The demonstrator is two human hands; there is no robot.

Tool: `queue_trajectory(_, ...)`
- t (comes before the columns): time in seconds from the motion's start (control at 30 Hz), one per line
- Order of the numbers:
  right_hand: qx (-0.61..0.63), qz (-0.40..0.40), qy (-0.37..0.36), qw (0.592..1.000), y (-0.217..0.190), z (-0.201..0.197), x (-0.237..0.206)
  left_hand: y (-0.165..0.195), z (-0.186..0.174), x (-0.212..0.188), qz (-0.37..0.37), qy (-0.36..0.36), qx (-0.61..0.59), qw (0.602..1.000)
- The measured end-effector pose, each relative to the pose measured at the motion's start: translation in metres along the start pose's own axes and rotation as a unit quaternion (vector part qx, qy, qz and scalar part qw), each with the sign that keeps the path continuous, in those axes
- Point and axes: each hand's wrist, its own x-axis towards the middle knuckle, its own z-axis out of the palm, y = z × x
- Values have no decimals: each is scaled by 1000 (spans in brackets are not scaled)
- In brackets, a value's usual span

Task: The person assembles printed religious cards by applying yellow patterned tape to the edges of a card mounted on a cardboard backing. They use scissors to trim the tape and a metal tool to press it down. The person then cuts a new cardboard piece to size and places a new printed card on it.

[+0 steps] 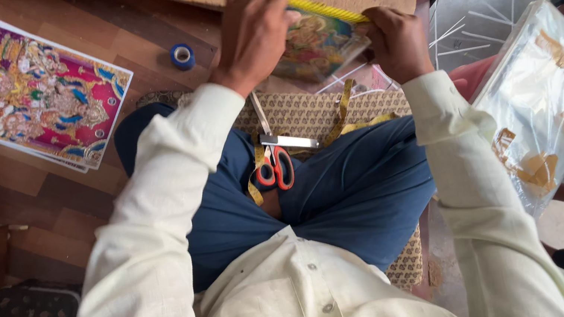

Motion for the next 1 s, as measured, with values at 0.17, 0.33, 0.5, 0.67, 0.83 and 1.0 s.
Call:
queue_trajectory(0.17,258,193,111,940,32,-40,-8,-13,-7,-64,-289,127,-68,946)
queue_trajectory(0.33,507,352,212,757,67,9,-18,-28,36,-102,-394,-43,-261,880)
queue_trajectory(0.5,567,457,167,665,84,92,-19,-68,37,-98,-350,-73,-155,921)
queue_trajectory(0.67,250,465,71,846,82,122,-17,-82,19,-86,-356,-119,-116,920)
queue_trajectory(0.83,-8,270,70,960,89,131,-31,-74,18,-74,-387,-157,-30,908)
queue_trajectory(1.0,-31,304,77,949,106,134,-34,-77,20,-71,-363,-154,2,919)
